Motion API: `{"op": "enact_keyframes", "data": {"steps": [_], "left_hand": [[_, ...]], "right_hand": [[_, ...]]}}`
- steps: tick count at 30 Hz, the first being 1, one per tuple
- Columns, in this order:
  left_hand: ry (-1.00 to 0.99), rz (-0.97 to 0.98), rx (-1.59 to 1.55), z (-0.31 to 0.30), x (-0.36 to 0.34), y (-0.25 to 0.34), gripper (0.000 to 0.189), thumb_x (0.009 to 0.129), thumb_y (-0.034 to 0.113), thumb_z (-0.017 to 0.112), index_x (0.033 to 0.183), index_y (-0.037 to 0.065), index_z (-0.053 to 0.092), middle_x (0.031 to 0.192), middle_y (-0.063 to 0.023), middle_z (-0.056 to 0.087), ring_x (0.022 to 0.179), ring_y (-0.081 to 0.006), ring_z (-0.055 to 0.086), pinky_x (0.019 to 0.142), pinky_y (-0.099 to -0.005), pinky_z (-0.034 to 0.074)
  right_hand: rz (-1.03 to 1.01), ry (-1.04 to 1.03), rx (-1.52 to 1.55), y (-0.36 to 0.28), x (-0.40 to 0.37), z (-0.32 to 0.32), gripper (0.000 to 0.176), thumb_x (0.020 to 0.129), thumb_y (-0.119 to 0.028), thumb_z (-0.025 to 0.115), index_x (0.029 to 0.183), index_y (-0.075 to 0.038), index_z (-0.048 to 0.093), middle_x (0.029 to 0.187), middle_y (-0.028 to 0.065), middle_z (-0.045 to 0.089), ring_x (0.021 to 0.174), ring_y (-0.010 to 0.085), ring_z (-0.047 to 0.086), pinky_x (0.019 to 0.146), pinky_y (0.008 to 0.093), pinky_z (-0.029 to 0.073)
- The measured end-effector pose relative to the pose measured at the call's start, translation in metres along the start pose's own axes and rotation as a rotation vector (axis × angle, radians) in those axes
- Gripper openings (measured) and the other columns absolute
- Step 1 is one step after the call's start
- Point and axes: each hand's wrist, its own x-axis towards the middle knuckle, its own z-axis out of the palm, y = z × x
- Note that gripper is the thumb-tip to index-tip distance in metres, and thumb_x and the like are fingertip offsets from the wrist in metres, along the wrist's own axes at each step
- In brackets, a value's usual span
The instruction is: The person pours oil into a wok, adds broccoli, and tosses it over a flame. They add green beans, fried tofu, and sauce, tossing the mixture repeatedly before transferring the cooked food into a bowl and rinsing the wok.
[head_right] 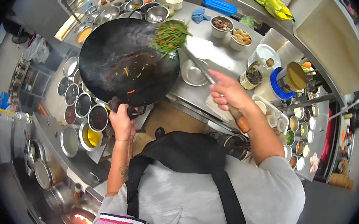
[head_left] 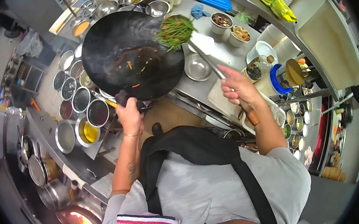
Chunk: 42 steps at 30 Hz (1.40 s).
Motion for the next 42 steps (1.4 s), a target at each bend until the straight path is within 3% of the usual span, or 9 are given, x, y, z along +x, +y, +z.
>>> {"op": "enact_keyframes", "data": {"steps": [9, 15, 18, 20, 23, 35, 37, 39, 42], "left_hand": [[-0.144, 0.113, 0.168, 0.005, 0.079, 0.002, 0.005, 0.089, 0.002, 0.06, 0.093, 0.005, 0.059, 0.081, 0.004, 0.054, 0.071, -0.0072, 0.05, 0.062, -0.0286, 0.044], [-0.24, 0.063, 0.15, -0.017, 0.112, 0.024, 0.006, 0.089, 0.002, 0.059, 0.094, 0.006, 0.06, 0.078, 0.0043, 0.054, 0.064, -0.0063, 0.049, 0.054, -0.0269, 0.041], [-0.282, 0.078, 0.096, -0.017, 0.109, 0.053, 0.007, 0.091, 0.003, 0.057, 0.095, 0.008, 0.06, 0.069, 0.0048, 0.053, 0.044, -0.0055, 0.043, 0.036, -0.0254, 0.03], [-0.288, 0.017, 0.088, -0.023, 0.115, 0.059, 0.006, 0.092, 0.003, 0.057, 0.094, 0.008, 0.059, 0.068, 0.0047, 0.053, 0.044, -0.0058, 0.043, 0.035, -0.0255, 0.03], [-0.274, -0.04, 0.078, -0.032, 0.127, 0.059, 0.005, 0.092, 0.004, 0.058, 0.091, 0.009, 0.058, 0.067, 0.0044, 0.053, 0.043, -0.0062, 0.043, 0.035, -0.0254, 0.03], [-0.264, 0.067, 0.117, -0.033, 0.139, 0.041, 0.003, 0.09, 0.003, 0.059, 0.091, 0.005, 0.058, 0.077, 0.0043, 0.053, 0.062, -0.0056, 0.045, 0.053, -0.0263, 0.038], [-0.247, 0.057, 0.171, -0.026, 0.142, 0.035, 0.003, 0.089, 0.004, 0.06, 0.091, 0.005, 0.057, 0.076, 0.0044, 0.052, 0.061, -0.0059, 0.044, 0.053, -0.0272, 0.037], [-0.277, 0.147, 0.096, -0.013, 0.148, 0.023, 0.013, 0.092, 0.009, 0.059, 0.079, 0.009, 0.056, 0.062, 0.0005, 0.053, 0.039, -0.0109, 0.044, 0.034, -0.0291, 0.031], [-0.28, 0.128, 0.058, 0.009, 0.15, 0.016, 0.014, 0.092, 0.009, 0.06, 0.079, 0.009, 0.057, 0.061, 0.0004, 0.053, 0.038, -0.0107, 0.042, 0.034, -0.0288, 0.03]], "right_hand": [[-0.103, 0.355, -0.118, 0.027, 0.049, -0.043, 0.068, 0.097, -0.005, 0.054, 0.161, -0.01, 0.034, 0.073, 0.0005, 0.049, 0.048, 0.0088, 0.042, 0.04, 0.0283, 0.039], [-0.004, 0.637, -0.433, 0.116, 0.12, -0.046, 0.071, 0.097, -0.009, 0.057, 0.163, -0.014, 0.033, 0.073, 0.0033, 0.053, 0.048, 0.0123, 0.048, 0.039, 0.0314, 0.042], [-0.03, 0.774, -0.73, 0.159, 0.137, -0.042, 0.072, 0.096, -0.01, 0.059, 0.163, -0.017, 0.034, 0.08, 0.0168, 0.067, 0.057, 0.026, 0.065, 0.052, 0.0423, 0.055], [-0.3, 0.851, -1.149, 0.191, 0.154, -0.062, 0.076, 0.094, -0.011, 0.06, 0.164, -0.021, 0.031, 0.095, 0.03, 0.072, 0.078, 0.0426, 0.072, 0.074, 0.0512, 0.059], [-0.051, 0.871, -1.189, 0.162, 0.147, -0.03, 0.078, 0.094, -0.01, 0.06, 0.164, -0.025, 0.03, 0.102, 0.0335, 0.071, 0.093, 0.0508, 0.069, 0.088, 0.0555, 0.055], [-0.156, 0.925, -1.212, 0.141, 0.116, -0.026, 0.08, 0.093, -0.01, 0.062, 0.164, -0.031, 0.032, 0.098, 0.0317, 0.07, 0.09, 0.0504, 0.069, 0.084, 0.0573, 0.054], [-0.191, 0.938, -1.227, 0.135, 0.111, -0.029, 0.079, 0.094, -0.01, 0.063, 0.164, -0.031, 0.032, 0.099, 0.0314, 0.07, 0.092, 0.0502, 0.069, 0.085, 0.0564, 0.054], [-0.222, 0.952, -1.237, 0.126, 0.099, -0.028, 0.079, 0.094, -0.01, 0.063, 0.164, -0.031, 0.032, 0.1, 0.0311, 0.07, 0.094, 0.0501, 0.068, 0.085, 0.0555, 0.054], [-0.365, 0.868, -1.166, 0.079, 0.069, 0.005, 0.076, 0.095, -0.007, 0.062, 0.164, -0.026, 0.035, 0.123, 0.028, 0.069, 0.094, 0.046, 0.071, 0.084, 0.0501, 0.056]]}}
